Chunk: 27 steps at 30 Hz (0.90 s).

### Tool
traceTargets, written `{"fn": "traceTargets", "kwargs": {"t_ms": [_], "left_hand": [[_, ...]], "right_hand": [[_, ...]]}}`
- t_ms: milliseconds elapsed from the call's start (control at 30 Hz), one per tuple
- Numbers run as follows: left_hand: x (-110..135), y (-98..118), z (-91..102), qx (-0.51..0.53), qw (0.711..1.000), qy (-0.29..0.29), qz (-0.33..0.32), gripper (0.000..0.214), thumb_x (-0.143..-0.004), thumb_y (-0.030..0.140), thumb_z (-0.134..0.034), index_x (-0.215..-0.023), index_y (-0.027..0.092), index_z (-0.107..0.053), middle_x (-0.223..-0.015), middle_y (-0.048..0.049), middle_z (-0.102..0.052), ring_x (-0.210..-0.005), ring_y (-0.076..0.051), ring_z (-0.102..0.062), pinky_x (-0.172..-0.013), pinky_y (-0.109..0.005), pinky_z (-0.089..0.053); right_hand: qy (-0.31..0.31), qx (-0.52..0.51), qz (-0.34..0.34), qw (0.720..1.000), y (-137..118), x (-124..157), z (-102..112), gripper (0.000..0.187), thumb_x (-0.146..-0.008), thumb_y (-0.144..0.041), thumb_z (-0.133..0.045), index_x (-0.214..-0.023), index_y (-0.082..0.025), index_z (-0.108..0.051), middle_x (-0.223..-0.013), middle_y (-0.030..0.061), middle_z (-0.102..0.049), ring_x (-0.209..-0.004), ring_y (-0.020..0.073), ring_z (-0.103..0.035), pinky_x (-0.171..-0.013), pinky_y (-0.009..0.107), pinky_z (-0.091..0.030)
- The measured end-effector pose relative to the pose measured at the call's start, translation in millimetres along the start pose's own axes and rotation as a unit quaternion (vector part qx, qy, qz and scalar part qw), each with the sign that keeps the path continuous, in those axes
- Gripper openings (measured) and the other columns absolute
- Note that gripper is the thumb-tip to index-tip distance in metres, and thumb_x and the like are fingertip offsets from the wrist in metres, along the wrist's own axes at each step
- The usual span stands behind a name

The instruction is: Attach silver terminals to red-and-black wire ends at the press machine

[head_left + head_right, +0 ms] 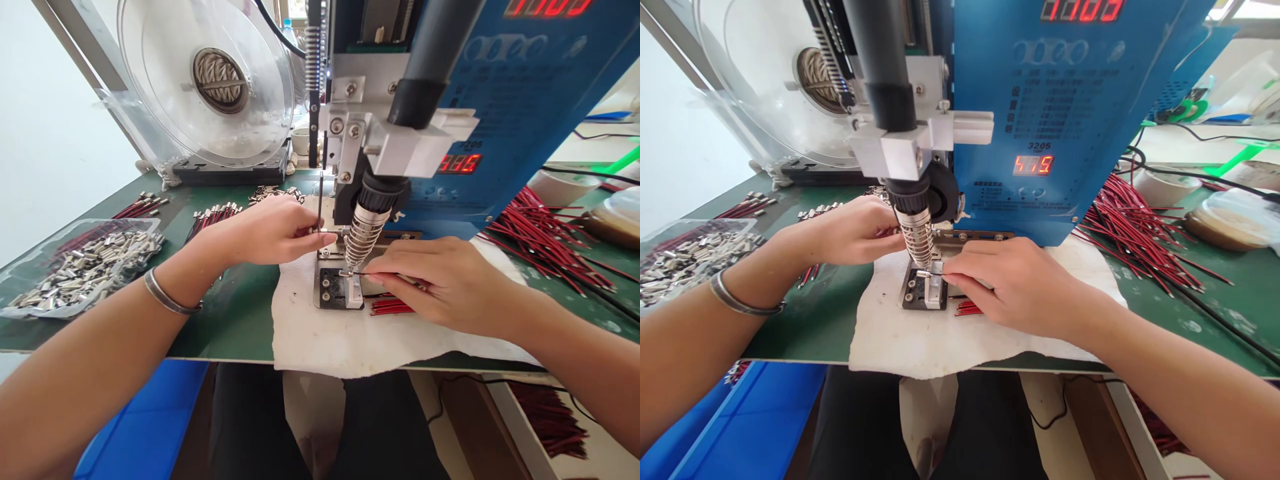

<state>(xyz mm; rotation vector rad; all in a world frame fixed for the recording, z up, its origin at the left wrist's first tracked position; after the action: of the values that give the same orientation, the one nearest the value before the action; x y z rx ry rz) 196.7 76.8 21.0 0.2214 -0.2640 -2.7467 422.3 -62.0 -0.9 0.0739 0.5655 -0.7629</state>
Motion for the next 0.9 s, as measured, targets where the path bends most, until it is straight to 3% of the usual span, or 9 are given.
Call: {"fn": "traceTargets", "kwargs": {"t_ms": [333, 633, 900], "left_hand": [[0.8, -1.9, 0.0, 0.004, 0.999, 0.026, -0.034, 0.047, -0.106, 0.039, -0.053, -0.066, 0.024, -0.033, -0.055, 0.0048, -0.032, -0.054, -0.014, -0.024, -0.056, -0.035, -0.024], [0.9, -0.1, 0.5, -0.002, 1.0, 0.017, -0.025, 0.047, -0.108, 0.042, -0.049, -0.068, 0.024, -0.033, -0.056, 0.0043, -0.033, -0.056, -0.014, -0.026, -0.058, -0.035, -0.025], [1.4, 0.1, 0.5, 0.004, 1.0, 0.017, -0.023, 0.046, -0.107, 0.041, -0.049, -0.068, 0.024, -0.032, -0.057, 0.005, -0.028, -0.056, -0.014, -0.024, -0.058, -0.036, -0.024]], "right_hand": [[0.007, 0.004, -0.013, 1.0, -1.0, -0.3, -1.1, 0.025, -0.114, -0.021, -0.056, -0.102, -0.026, -0.078, -0.087, 0.0025, -0.082, -0.069, 0.0186, -0.072, -0.062, 0.033, -0.052], [0.03, 0.0, -0.001, 1.0, -2.5, 0.4, -1.4, 0.019, -0.113, -0.018, -0.062, -0.104, -0.022, -0.078, -0.092, 0.0027, -0.083, -0.075, 0.0182, -0.077, -0.064, 0.031, -0.054], [0.026, 0.0, -0.016, 1.0, -3.3, -0.2, -0.6, 0.02, -0.113, -0.021, -0.062, -0.106, -0.026, -0.08, -0.094, 0.0023, -0.086, -0.078, 0.0202, -0.08, -0.065, 0.034, -0.056]]}}
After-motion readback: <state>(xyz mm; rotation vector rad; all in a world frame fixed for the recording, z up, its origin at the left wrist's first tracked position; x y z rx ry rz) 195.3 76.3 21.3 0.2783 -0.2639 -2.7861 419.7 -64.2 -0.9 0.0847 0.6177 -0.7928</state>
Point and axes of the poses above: each hand's wrist, its own x-axis away from the middle knuckle, its own z-axis out of the back of the hand, y = z × x, the point moved 2 cm from there along -x, towards the middle knuckle
